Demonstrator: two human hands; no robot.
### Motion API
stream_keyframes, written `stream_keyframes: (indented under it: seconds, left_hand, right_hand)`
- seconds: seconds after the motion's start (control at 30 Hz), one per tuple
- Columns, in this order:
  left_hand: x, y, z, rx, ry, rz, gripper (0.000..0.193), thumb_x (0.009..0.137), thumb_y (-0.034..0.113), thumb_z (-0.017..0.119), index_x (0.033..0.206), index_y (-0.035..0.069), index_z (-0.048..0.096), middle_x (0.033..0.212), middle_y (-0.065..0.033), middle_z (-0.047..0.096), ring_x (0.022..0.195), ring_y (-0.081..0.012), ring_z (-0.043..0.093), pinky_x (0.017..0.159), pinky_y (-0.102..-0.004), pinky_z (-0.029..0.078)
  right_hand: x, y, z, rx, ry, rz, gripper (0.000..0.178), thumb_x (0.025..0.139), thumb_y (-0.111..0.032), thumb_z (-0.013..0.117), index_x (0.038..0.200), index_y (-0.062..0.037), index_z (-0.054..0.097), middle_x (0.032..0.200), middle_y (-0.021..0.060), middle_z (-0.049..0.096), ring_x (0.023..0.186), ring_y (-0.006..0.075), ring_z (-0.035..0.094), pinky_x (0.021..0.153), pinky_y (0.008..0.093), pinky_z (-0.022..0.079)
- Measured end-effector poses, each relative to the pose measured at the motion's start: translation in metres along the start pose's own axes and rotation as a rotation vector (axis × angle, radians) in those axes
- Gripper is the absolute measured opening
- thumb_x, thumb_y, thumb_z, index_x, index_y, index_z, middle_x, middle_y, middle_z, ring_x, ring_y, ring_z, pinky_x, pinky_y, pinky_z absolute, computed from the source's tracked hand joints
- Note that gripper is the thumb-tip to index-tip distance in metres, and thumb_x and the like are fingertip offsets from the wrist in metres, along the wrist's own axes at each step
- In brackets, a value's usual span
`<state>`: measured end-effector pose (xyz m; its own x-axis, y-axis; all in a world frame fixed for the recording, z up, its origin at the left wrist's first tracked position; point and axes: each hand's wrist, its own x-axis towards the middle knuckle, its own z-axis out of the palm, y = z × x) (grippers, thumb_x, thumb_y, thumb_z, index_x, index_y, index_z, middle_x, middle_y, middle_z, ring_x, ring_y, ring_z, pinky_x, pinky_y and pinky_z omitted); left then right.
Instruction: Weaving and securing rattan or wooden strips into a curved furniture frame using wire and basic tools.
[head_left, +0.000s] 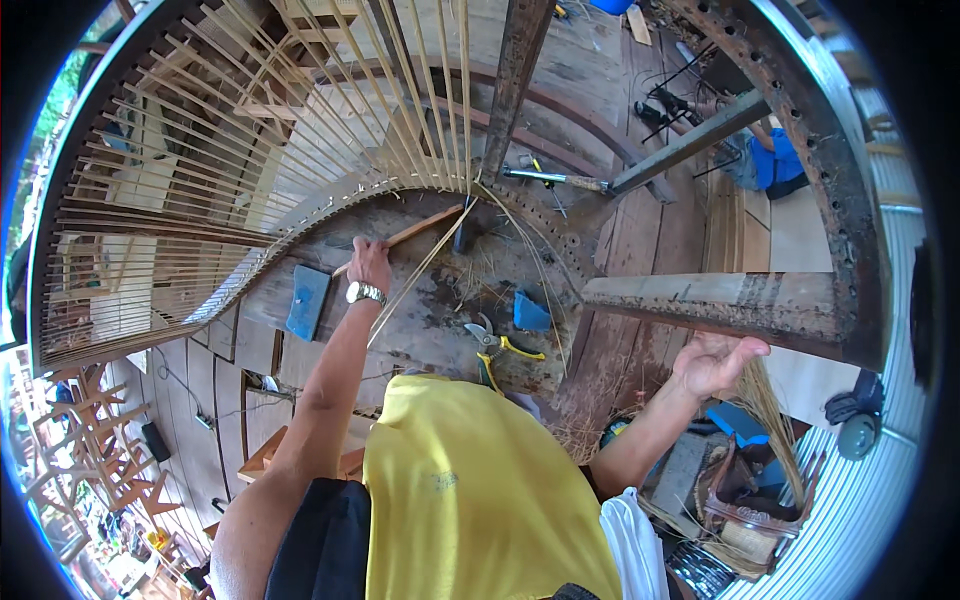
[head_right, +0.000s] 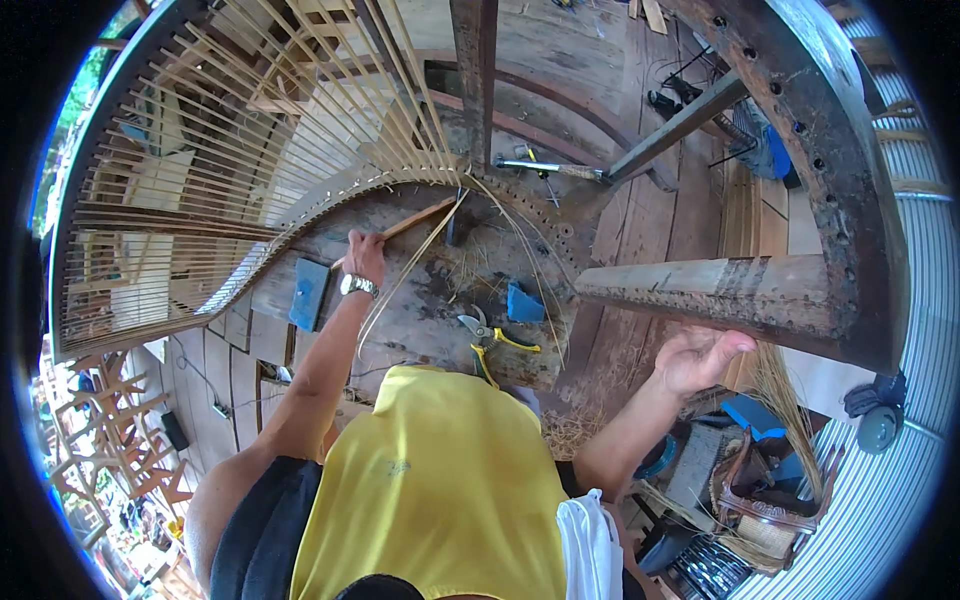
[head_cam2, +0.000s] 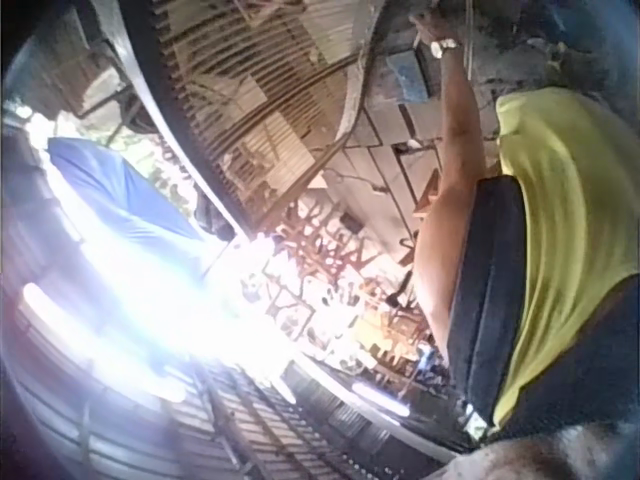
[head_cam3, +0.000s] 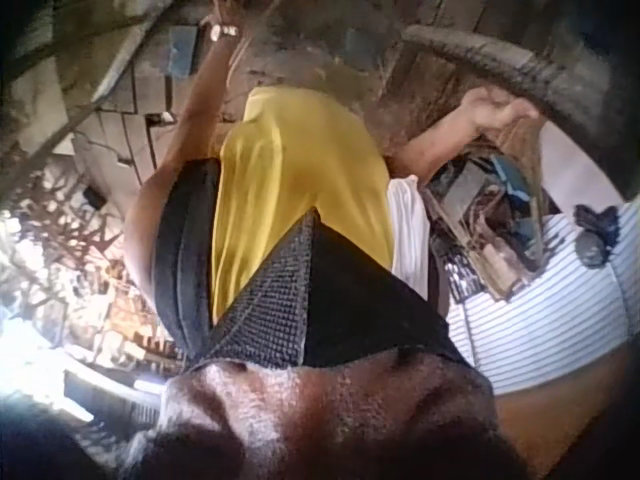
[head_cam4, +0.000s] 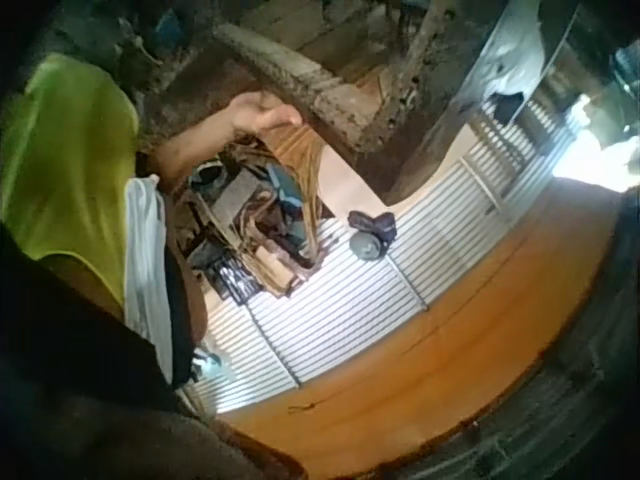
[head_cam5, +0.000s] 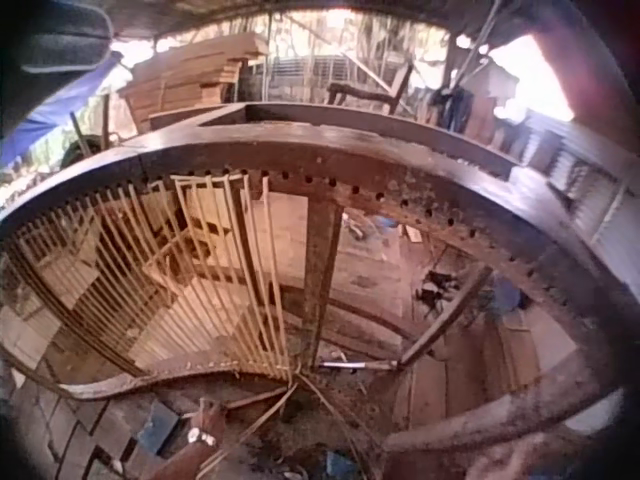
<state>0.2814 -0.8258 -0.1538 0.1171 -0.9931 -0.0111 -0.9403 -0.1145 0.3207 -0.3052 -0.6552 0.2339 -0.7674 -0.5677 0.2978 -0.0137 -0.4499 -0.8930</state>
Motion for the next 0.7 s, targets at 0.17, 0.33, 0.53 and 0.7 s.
stream_keyframes:
  seconds: [0.17, 0.33, 0.53, 0.7]
  left_hand:
    - [0.027, 0.014, 0.004, -0.046, 0.084, -0.043, 0.015, 0.118, 0.032, 0.084, 0.122, 0.022, 0.094, 0.135, -0.0139, 0.072, 0.117, -0.0436, 0.085, 0.095, -0.0594, 0.071]
    - [0.042, 0.023, -0.002, -0.073, 0.112, -0.189, 0.018, 0.117, 0.036, 0.085, 0.122, 0.021, 0.094, 0.137, -0.0134, 0.073, 0.118, -0.0437, 0.085, 0.095, -0.0605, 0.07]
    - [0.066, 0.016, 0.004, -0.138, 0.164, -0.166, 0.024, 0.114, 0.035, 0.086, 0.127, 0.016, 0.094, 0.132, -0.0163, 0.077, 0.122, -0.0435, 0.082, 0.104, -0.0581, 0.068]
    - [0.075, 0.031, 0.012, -0.21, 0.103, -0.045, 0.026, 0.11, 0.029, 0.09, 0.128, 0.011, 0.095, 0.127, -0.0193, 0.077, 0.119, -0.0449, 0.08, 0.109, -0.0547, 0.066]
  right_hand:
    - [-0.006, 0.002, -0.005, 0.018, 0.003, -0.003, 0.1, 0.127, -0.08, 0.057, 0.193, -0.0055, 0.047, 0.193, 0.0139, 0.056, 0.174, 0.035, 0.057, 0.143, 0.062, 0.049]
    - [-0.004, 0.005, -0.01, 0.01, 0.004, -0.01, 0.102, 0.126, -0.081, 0.059, 0.192, -0.0055, 0.047, 0.193, 0.0137, 0.056, 0.174, 0.0349, 0.057, 0.143, 0.0616, 0.048]
    - [-0.01, 0.0, -0.002, 0.053, -0.012, 0.042, 0.102, 0.125, -0.081, 0.061, 0.193, -0.0062, 0.047, 0.193, 0.0141, 0.056, 0.174, 0.035, 0.057, 0.144, 0.0607, 0.046]
    - [-0.012, -0.004, -0.004, 0.024, 0.014, 0.015, 0.099, 0.126, -0.078, 0.062, 0.192, -0.006, 0.048, 0.194, 0.0135, 0.055, 0.176, 0.0351, 0.054, 0.147, 0.0604, 0.041]
